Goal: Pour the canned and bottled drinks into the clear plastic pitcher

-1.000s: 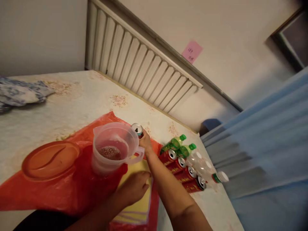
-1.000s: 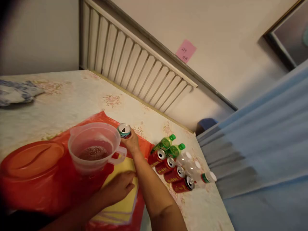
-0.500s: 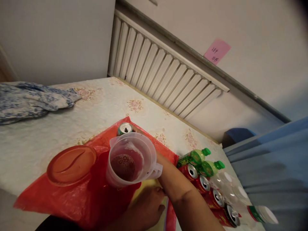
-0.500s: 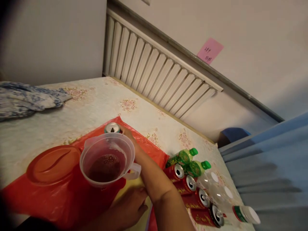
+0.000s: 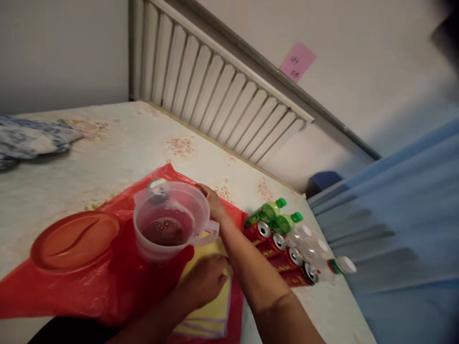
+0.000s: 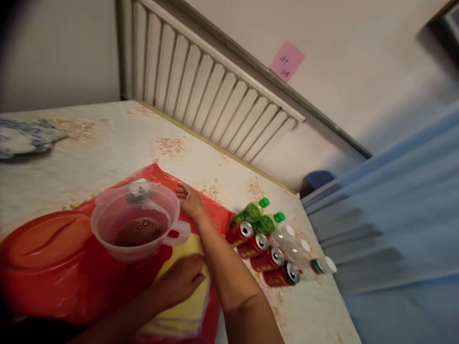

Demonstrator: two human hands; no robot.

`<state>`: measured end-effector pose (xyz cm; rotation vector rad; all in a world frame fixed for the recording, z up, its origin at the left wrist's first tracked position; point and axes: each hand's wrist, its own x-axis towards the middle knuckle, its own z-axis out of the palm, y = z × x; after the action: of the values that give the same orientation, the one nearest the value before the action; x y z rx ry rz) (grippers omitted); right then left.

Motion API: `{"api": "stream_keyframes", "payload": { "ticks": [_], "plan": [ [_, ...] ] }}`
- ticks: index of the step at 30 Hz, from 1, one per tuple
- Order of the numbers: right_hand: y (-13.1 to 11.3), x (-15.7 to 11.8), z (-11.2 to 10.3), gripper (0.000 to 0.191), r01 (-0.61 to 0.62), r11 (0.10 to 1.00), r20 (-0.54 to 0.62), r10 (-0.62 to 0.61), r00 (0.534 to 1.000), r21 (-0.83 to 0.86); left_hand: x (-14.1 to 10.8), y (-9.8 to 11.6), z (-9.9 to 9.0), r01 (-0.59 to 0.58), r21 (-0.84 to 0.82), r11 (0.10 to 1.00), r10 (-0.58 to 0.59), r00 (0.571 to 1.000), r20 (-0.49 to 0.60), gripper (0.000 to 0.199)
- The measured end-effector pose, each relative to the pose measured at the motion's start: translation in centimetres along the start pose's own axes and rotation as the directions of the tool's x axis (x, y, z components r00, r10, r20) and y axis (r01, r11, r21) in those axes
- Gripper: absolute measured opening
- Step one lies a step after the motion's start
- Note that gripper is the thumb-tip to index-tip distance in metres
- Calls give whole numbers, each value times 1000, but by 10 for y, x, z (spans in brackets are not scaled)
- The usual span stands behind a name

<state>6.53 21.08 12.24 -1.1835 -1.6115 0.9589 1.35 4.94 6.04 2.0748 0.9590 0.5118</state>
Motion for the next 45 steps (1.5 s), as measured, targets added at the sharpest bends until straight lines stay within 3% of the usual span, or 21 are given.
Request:
{"api": "stream_keyframes", "payload": {
  "ticks": [2,5,7,9,11,12,15,17,20,25,31,39,45],
  "plan": [
    [1,-31,-24,50,-85,991,-19,88,996,102,3,-2,1,-40,-17,999,40,999,-4,34],
    [6,-108,-54,50,-129,973,-158,160,974,191,7,-7,5,-43,-56,998,42,999,-18,38],
    [13,-167,-71,44,-155,974,-300,198,933,163,9,-9,7,-31,-60,998,29,999,-31,36],
    [26,-223,-89,37,-198,974,-466,227,855,111,9,-10,7,-40,-59,997,38,999,-36,37],
    [43,-267,-112,33,-263,965,-648,212,731,19,9,-9,6,-44,-57,997,42,998,-37,37],
    [52,-285,-126,33,-288,957,-746,175,643,-24,9,-8,5,-43,-52,998,42,998,-37,37],
    [75,-316,-168,40,-413,910,-957,85,278,-39,9,-8,3,-37,-27,999,36,999,-32,38],
    [84,-323,-193,48,-437,899,-978,59,198,-34,10,-10,4,-43,-22,999,42,998,-35,40],
    [92,-318,-215,60,-425,905,-978,53,202,-39,11,-13,6,-51,-31,998,49,998,-47,40],
    [105,-305,-223,70,-406,912,-953,76,293,-52,13,-14,8,-57,-25,998,56,998,-40,40],
    [113,-307,-228,67,-474,878,-960,71,270,-69,14,-18,11,-72,-14,997,71,997,-41,40],
    [110,-306,-229,62,-406,913,-941,120,316,-20,13,-17,9,-59,14,998,60,998,-28,41],
    [84,-314,-211,55,-436,898,-957,76,280,-56,16,-18,11,-59,2,998,59,998,-24,41]
  ]
}}
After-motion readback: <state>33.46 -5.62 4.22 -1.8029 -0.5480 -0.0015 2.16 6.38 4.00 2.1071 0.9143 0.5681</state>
